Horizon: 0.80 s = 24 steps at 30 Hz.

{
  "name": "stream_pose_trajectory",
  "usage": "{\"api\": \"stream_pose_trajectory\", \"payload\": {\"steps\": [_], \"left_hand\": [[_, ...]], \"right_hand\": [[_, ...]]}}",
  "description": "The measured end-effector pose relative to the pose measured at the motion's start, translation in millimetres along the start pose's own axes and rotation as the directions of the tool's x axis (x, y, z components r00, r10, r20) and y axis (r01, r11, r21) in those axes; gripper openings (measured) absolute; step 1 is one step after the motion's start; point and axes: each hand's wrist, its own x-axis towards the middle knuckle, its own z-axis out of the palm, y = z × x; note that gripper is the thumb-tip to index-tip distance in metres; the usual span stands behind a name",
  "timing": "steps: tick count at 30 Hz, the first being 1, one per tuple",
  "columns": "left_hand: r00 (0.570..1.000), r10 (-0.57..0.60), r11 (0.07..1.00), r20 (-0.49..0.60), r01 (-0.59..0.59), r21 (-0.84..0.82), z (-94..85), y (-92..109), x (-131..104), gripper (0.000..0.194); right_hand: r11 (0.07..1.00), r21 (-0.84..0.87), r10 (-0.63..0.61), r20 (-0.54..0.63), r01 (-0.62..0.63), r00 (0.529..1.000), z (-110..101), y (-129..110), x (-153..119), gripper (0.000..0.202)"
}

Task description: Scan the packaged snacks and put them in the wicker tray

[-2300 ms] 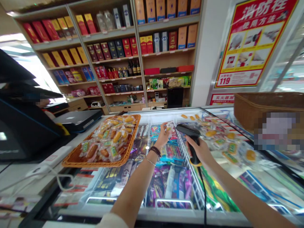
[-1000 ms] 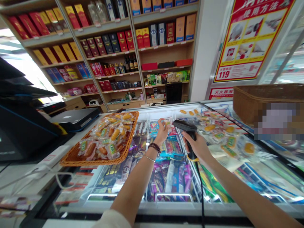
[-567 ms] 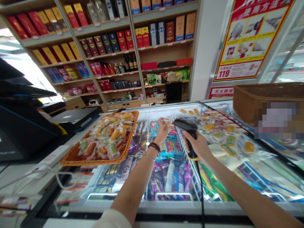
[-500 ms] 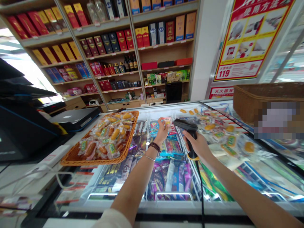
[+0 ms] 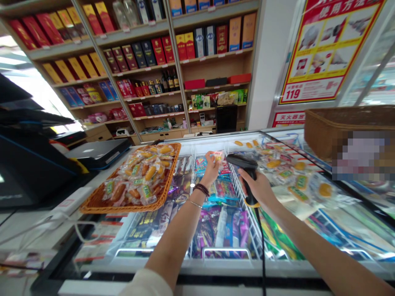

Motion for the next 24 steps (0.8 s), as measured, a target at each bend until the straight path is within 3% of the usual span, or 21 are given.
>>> {"api": "stream_pose_trajectory", "payload": {"steps": [8,14,20,24], "left_hand": [[1.0,0.015,1.0,-0.008,-0.015,0.008,-0.7,-1,1,0.052],[1.0,0.018,1.0,0.021,-0.018,0.025,-3.4,0,1,0.063],[0.992,-0.116,0.993,-0.047,0.117,0.022,-3.7,5,3,0.038],[0.983,-0.172,0.983,-0.065,0.167,-0.076,-3.2,6,5,0.034]], "right_hand": [[1.0,-0.005,0.006,-0.002,-0.006,1.0,0,-3,-1,0.051],[1.0,-0.004,0.0,-0.003,-0.001,1.0,0,-1,-1,0.051],[1.0,0.012,-0.008,-0.005,0.008,1.0,-1,12,6,0.05],[1.0,-0.002,-0.027,-0.004,0.027,1.0,-1,16,8,0.052]]}}
